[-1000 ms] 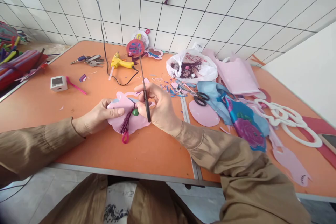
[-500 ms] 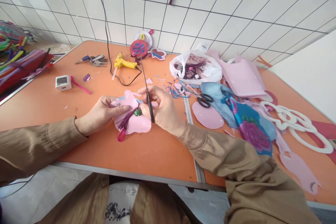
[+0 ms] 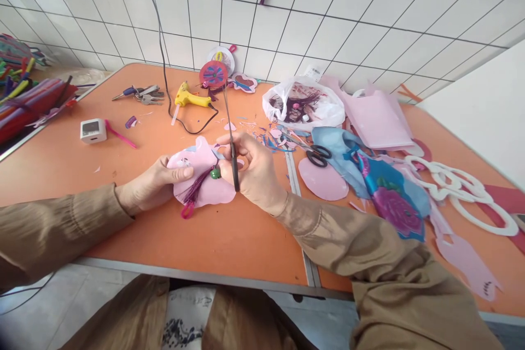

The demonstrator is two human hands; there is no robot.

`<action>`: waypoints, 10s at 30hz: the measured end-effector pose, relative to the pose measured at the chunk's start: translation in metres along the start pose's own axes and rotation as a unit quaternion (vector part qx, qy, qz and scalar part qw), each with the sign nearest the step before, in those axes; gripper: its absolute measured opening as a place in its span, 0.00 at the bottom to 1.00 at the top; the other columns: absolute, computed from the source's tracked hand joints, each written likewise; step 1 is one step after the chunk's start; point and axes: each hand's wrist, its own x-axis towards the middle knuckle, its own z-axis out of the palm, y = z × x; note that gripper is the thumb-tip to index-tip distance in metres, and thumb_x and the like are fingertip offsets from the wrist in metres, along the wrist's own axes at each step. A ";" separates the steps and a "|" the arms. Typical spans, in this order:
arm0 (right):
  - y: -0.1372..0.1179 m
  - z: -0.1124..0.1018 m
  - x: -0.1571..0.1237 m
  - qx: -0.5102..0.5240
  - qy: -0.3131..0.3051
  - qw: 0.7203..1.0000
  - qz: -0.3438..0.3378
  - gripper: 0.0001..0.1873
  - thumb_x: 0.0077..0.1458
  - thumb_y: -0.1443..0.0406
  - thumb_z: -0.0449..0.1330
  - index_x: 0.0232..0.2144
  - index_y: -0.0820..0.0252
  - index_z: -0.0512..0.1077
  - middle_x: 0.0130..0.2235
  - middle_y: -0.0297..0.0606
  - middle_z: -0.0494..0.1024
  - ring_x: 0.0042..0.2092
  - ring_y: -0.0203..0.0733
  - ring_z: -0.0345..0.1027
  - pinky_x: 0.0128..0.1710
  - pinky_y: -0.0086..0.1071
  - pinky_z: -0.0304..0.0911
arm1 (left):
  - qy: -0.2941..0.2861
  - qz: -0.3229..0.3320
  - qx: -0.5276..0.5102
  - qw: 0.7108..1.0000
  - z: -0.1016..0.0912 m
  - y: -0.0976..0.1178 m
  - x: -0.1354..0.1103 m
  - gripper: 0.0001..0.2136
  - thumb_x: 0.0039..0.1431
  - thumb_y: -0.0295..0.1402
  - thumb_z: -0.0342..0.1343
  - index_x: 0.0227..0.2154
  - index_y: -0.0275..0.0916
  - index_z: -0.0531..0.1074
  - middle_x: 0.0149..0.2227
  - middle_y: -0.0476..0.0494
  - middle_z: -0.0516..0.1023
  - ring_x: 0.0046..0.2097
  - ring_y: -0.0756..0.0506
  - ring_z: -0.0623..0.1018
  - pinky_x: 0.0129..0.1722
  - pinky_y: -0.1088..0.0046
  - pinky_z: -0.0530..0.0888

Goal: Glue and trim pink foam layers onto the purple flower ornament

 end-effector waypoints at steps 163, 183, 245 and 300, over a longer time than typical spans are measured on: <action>0.037 -0.049 0.018 0.081 -0.383 0.920 0.026 0.31 0.52 0.43 0.62 0.37 0.69 0.76 0.22 0.31 0.68 0.22 0.28 0.57 0.20 0.24 0.51 | 0.067 -0.012 -0.006 0.998 -0.006 0.014 0.002 0.09 0.47 0.28 0.69 0.34 0.34 0.82 0.35 0.42 0.84 0.37 0.44 0.83 0.37 0.75 0.80; 0.036 -0.047 0.019 0.063 -0.411 0.909 -0.006 0.32 0.53 0.41 0.58 0.36 0.67 0.72 0.28 0.33 0.67 0.27 0.29 0.53 0.26 0.26 0.48 | 0.084 0.015 0.047 0.995 -0.005 0.014 0.000 0.10 0.42 0.30 0.72 0.31 0.34 0.82 0.32 0.42 0.84 0.31 0.45 0.82 0.31 0.75 0.78; 0.040 -0.042 0.012 0.129 -0.357 0.925 0.022 0.25 0.52 0.48 0.64 0.37 0.66 0.76 0.33 0.40 0.75 0.30 0.32 0.61 0.29 0.27 0.57 | 0.037 0.003 -0.037 0.999 -0.006 0.007 0.002 0.10 0.46 0.29 0.71 0.33 0.33 0.81 0.34 0.43 0.84 0.34 0.46 0.82 0.34 0.74 0.80; 0.035 -0.030 0.001 0.087 -0.373 0.924 -0.001 0.35 0.47 0.34 0.56 0.24 0.62 0.64 0.25 0.33 0.64 0.27 0.33 0.56 0.26 0.29 0.50 | 0.017 0.061 0.108 0.992 -0.016 0.004 -0.006 0.08 0.49 0.34 0.69 0.29 0.35 0.83 0.32 0.40 0.84 0.32 0.45 0.81 0.31 0.74 0.78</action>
